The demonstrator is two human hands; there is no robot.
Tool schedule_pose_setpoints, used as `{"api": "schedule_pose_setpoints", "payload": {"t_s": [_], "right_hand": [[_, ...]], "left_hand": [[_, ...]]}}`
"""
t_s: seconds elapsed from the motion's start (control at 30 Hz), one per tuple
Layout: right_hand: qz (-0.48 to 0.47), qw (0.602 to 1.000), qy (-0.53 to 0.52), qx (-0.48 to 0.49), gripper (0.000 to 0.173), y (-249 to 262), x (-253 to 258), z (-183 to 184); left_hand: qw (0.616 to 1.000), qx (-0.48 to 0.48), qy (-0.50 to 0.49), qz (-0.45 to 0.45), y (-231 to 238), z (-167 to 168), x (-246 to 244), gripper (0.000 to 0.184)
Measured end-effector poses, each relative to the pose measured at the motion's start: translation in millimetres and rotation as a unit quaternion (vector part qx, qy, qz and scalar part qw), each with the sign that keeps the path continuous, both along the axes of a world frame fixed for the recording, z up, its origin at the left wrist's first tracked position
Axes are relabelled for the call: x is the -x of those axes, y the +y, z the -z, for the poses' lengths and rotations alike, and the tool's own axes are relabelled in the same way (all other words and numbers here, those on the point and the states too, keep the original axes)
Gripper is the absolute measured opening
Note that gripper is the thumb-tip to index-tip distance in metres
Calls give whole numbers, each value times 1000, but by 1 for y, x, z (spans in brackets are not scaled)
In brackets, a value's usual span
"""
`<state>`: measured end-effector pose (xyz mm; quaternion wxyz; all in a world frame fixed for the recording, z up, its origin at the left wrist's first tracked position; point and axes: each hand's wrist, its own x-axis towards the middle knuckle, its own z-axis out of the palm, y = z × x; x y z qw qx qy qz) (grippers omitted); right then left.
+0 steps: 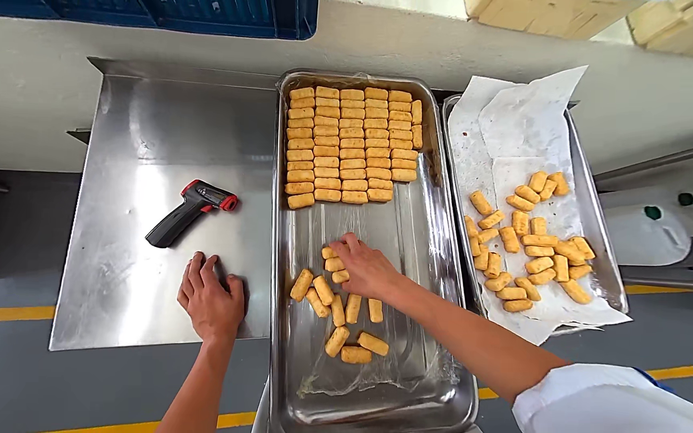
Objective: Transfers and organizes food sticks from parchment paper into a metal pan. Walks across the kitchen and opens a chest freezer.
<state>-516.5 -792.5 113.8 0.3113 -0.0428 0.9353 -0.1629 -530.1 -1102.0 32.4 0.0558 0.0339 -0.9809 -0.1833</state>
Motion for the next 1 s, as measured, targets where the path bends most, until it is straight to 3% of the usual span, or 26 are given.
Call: {"api": "schedule_pose_setpoints", "payload": {"t_s": [0.23,0.43,0.63,0.87,1.0], "right_hand": [[135,990,20,22,86,53,13,-14],[281,951,79,-102,88,131,35,-18],[267,951,152,-29,90,142,37,2],[227,955,189,-17,60,152,32,13],[208,960,176,-66,70,133,22,-6]], "left_hand": [[1000,-7,5,4,1,-2,1,58],[1000,-11,4,5,0,-4,1,57],[1000,-11,5,4,2,-5,0,57],[1000,-3,1,0,0,-3,0,57],[1000,-7,-3,0,1,-3,0,56]]}}
